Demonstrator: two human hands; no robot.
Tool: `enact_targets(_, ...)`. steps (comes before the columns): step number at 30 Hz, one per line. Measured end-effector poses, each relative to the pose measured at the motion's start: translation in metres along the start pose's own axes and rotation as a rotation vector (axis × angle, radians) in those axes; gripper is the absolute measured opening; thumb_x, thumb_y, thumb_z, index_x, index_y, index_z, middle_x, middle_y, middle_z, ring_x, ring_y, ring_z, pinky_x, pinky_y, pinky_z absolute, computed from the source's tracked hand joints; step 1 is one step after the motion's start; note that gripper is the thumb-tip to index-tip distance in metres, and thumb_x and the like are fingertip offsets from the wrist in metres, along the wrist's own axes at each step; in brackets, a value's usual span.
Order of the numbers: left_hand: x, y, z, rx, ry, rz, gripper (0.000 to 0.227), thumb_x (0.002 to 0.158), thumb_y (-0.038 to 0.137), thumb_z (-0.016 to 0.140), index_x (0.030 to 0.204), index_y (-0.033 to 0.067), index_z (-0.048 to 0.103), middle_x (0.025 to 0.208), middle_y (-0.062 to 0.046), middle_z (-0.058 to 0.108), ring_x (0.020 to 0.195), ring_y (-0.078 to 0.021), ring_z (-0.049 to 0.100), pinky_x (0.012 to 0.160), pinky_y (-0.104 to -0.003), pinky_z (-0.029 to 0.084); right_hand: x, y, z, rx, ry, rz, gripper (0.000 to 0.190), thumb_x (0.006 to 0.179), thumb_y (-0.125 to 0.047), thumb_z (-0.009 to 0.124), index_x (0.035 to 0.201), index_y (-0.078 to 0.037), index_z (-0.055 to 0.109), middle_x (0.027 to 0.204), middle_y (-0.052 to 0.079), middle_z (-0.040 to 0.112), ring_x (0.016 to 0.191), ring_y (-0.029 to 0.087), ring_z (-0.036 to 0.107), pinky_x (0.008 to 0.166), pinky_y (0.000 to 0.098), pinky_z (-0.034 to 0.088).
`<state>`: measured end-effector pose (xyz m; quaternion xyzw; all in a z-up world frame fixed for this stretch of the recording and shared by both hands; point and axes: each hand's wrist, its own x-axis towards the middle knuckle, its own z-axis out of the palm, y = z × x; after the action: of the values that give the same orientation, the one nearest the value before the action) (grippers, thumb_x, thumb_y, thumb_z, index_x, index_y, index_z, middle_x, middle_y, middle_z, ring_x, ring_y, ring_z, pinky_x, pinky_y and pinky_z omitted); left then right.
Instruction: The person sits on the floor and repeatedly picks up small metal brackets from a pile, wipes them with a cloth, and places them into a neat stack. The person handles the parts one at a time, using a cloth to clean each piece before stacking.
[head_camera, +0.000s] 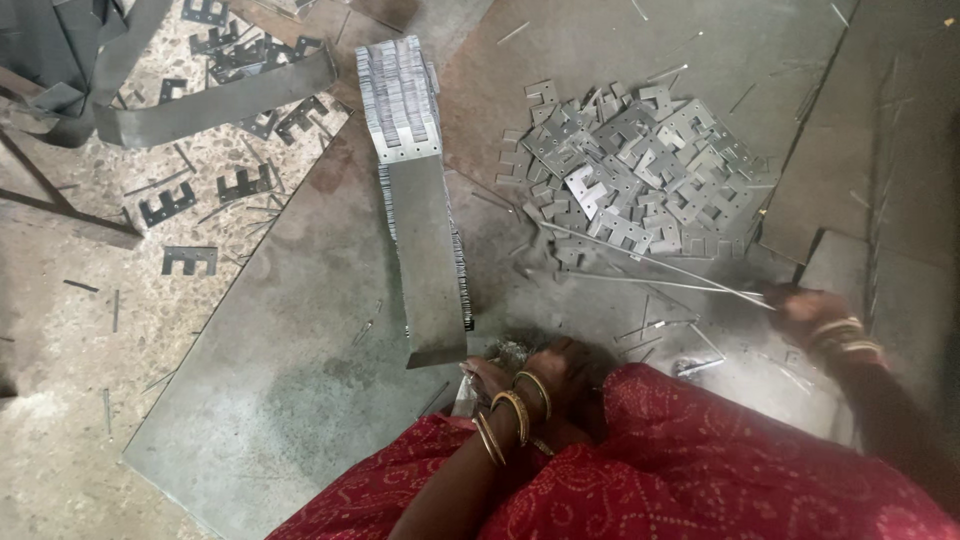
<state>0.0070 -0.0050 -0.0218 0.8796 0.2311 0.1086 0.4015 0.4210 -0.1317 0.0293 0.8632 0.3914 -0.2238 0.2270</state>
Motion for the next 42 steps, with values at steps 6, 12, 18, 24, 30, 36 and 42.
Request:
enact_targets(6,0.012,-0.006,0.008,0.021,-0.166,-0.204,0.037,0.099,0.031,0.062,0.131,0.0118,0.063,0.124,-0.013,0.067,0.098,-0.0342,0.069,0.085,-0.043,0.058,-0.012,0.026,0.009,0.154,0.289,0.024,0.028,0.104,-0.040,0.058,0.126,-0.028,0.072,0.093,0.007,0.078,0.065,0.025,0.072,0.059,0.0370,0.061)
enact_targets(12,0.079,-0.035,-0.012,0.158,-0.185,-0.315,0.031,0.101,0.041,0.060,0.117,0.0162,0.070,0.085,-0.011,0.075,0.073,-0.0264,0.075,0.068,-0.040,0.063,0.043,0.002,0.016,0.636,0.627,-0.039,0.039,0.103,-0.045,0.066,0.129,-0.017,0.070,0.101,0.018,0.076,0.088,0.033,0.073,0.076,0.0455,0.059)
enact_targets(18,0.168,-0.067,-0.084,0.130,0.288,-0.319,0.038,0.091,0.042,0.069,0.117,0.0137,0.070,0.085,-0.021,0.073,0.079,-0.0403,0.071,0.067,-0.048,0.058,0.060,-0.055,0.080,0.590,0.749,-0.312,0.043,0.102,-0.030,0.059,0.141,-0.013,0.059,0.097,0.020,0.074,0.083,0.037,0.072,0.071,0.0470,0.059)
enact_targets(24,0.248,-0.105,-0.127,0.257,0.477,-0.321,0.043,0.086,0.027,0.077,0.119,0.0036,0.064,0.119,-0.026,0.064,0.106,-0.0451,0.063,0.089,-0.050,0.054,-0.020,-0.078,0.098,0.662,0.386,-0.143,0.066,0.087,-0.020,0.063,0.150,-0.012,0.048,0.076,0.015,0.074,0.052,0.027,0.072,0.042,0.0350,0.059)
enact_targets(30,0.281,-0.140,-0.127,0.416,0.422,-0.260,0.063,0.080,0.024,0.081,0.132,-0.0001,0.054,0.134,-0.024,0.055,0.126,-0.0442,0.052,0.106,-0.048,0.044,-0.027,-0.047,0.043,0.734,0.530,0.082,0.052,0.102,-0.038,0.068,0.145,-0.011,0.058,0.072,0.019,0.075,0.064,0.027,0.072,0.060,0.0358,0.056)
enact_targets(36,0.296,-0.121,-0.143,0.362,0.270,-0.503,0.060,0.078,0.025,0.084,0.130,0.0125,0.057,0.140,-0.015,0.054,0.131,-0.0398,0.050,0.110,-0.048,0.042,-0.044,-0.060,0.088,0.749,0.408,0.071,0.066,0.095,-0.042,0.062,0.153,-0.013,0.051,0.084,0.020,0.075,0.068,0.030,0.074,0.058,0.0403,0.061)
enact_targets(42,0.288,-0.107,-0.138,0.310,0.429,-0.493,0.073,0.068,0.018,0.088,0.134,0.0118,0.056,0.137,-0.019,0.053,0.124,-0.0434,0.051,0.104,-0.048,0.045,-0.028,-0.022,0.072,0.728,0.369,0.313,0.057,0.104,-0.043,0.060,0.153,-0.016,0.053,0.093,0.023,0.076,0.083,0.035,0.076,0.073,0.0438,0.060)
